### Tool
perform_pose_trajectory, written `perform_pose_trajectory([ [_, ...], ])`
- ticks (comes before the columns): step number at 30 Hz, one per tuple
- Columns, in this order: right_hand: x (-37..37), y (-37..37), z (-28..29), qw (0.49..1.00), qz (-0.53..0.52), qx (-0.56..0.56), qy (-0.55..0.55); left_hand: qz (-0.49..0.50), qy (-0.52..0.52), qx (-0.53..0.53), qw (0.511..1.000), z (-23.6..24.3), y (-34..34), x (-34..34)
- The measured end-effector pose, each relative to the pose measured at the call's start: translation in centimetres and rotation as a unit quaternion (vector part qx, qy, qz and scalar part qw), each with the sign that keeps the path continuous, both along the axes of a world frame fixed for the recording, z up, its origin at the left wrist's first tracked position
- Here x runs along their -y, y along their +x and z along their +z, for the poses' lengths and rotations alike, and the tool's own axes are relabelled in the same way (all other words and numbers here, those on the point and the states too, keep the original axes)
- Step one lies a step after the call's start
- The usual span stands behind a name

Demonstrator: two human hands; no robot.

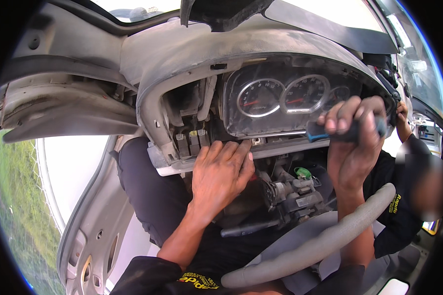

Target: The person installs a dashboard instrument cluster into a vehicle, aligning the unit and securing it with screws using a screwdriver. A second person assists by holding the dashboard in place.

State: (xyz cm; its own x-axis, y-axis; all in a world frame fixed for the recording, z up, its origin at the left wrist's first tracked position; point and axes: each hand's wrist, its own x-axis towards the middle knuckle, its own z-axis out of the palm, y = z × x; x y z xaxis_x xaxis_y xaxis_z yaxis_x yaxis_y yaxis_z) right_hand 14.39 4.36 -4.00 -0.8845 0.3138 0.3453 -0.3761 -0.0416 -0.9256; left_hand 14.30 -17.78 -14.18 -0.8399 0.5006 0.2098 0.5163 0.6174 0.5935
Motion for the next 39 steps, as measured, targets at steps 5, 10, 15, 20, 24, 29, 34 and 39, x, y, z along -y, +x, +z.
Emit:
perform_pose_trajectory([
  [5,1.1,-3.2,3.5,0.998,0.038,-0.037,0.046,-0.007,-0.005,0.009,1.000,0.1,-0.2,0.1],
  [10,3.6,-1.5,1.6,0.994,-0.016,-0.027,0.104,-0.012,-0.003,0.021,1.000,0.1,-0.4,0.2],
  [15,3.7,-0.4,0.3,0.993,-0.041,-0.012,0.107,-0.029,-0.001,0.012,1.000,0.1,-0.7,0.4],
  [20,3.5,1.2,1.4,0.983,-0.036,0.041,0.175,-0.040,-0.020,0.013,0.999,0.1,-1.0,0.5],
  [24,3.4,1.2,4.1,0.907,-0.138,0.107,0.384,-0.037,-0.029,0.026,0.999,0.4,-0.9,0.6],
  [29,1.0,-1.2,4.1,0.816,-0.106,-0.018,0.568,-0.036,-0.015,0.025,0.999,0.2,-1.0,0.6],
  [34,1.5,-1.2,5.7,0.795,-0.073,0.034,0.601,-0.042,-0.017,0.033,0.998,0.7,-1.3,0.5],
  [39,3.6,-1.2,4.6,0.795,-0.171,0.087,0.575,-0.055,0.093,0.158,0.981,1.8,-2.1,0.4],
])
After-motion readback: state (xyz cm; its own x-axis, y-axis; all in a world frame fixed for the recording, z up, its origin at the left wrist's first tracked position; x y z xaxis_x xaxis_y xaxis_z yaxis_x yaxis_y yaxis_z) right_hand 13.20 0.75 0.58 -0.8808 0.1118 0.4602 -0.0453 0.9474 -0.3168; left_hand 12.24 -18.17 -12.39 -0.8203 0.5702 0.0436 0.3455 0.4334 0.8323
